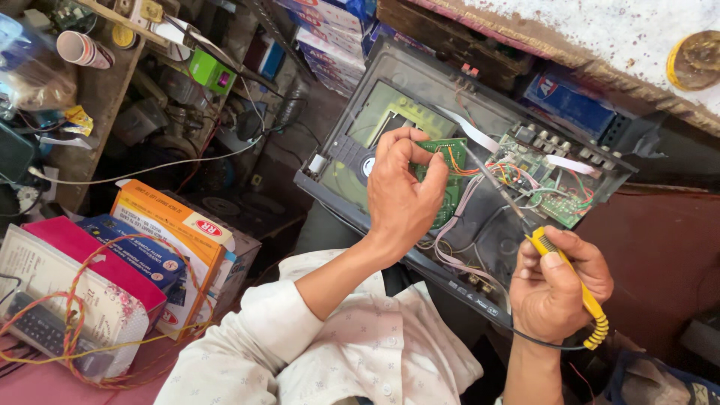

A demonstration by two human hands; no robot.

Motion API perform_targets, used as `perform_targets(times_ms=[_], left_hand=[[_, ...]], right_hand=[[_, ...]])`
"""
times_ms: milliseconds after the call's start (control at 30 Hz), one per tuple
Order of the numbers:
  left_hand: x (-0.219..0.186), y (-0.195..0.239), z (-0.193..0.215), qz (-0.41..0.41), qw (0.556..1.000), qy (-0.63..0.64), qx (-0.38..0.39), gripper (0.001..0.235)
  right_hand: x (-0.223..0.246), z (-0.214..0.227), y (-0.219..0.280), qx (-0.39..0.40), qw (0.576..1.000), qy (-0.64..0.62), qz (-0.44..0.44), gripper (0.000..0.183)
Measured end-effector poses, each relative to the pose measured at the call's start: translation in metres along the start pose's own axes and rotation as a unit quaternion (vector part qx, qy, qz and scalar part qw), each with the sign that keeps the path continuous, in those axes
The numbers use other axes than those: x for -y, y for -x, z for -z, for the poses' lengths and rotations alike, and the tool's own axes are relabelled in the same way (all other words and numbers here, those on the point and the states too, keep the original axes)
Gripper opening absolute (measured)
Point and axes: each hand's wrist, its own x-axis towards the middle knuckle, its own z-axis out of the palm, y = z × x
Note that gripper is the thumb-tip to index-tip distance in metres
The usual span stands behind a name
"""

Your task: The person removes a circuit board from a VCR, connects wires, and uses a soldering iron to solder connections on the board. They then plug in the power cord and test the device, which shows a red indicator light.

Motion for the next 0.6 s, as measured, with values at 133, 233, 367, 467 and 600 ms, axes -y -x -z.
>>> perform_targets(times_ms=[133,233,367,467,600], left_hand=[[0.001,0.000,-0.001,-0.008,1.000,-0.007,-0.004,0.019],[0.002,0.000,-0.001,-0.010,1.000,-0.002,-0.006,0.019],[0.004,0.001,0.000,-0.029,0.999,-0.013,-0.001,0.018],[0.007,-0.002,0.007,-0.043,0.999,0.004,0.034,0.015],[0.020,-0.011,0.028,-0.086,0.988,0.071,0.104,0.011]], right_hand=[[0.002,-0.001,0.002,0.004,1.000,0.013,0.016,0.018],[0.005,-0.006,0.002,0.006,0.999,0.017,0.027,0.019],[0.019,-0.024,0.008,0.006,0.998,0.040,0.040,0.021],[0.036,-0.048,0.015,0.009,0.996,0.076,0.054,0.023],[0.058,-0.082,0.024,0.044,0.988,0.116,0.093,0.021]])
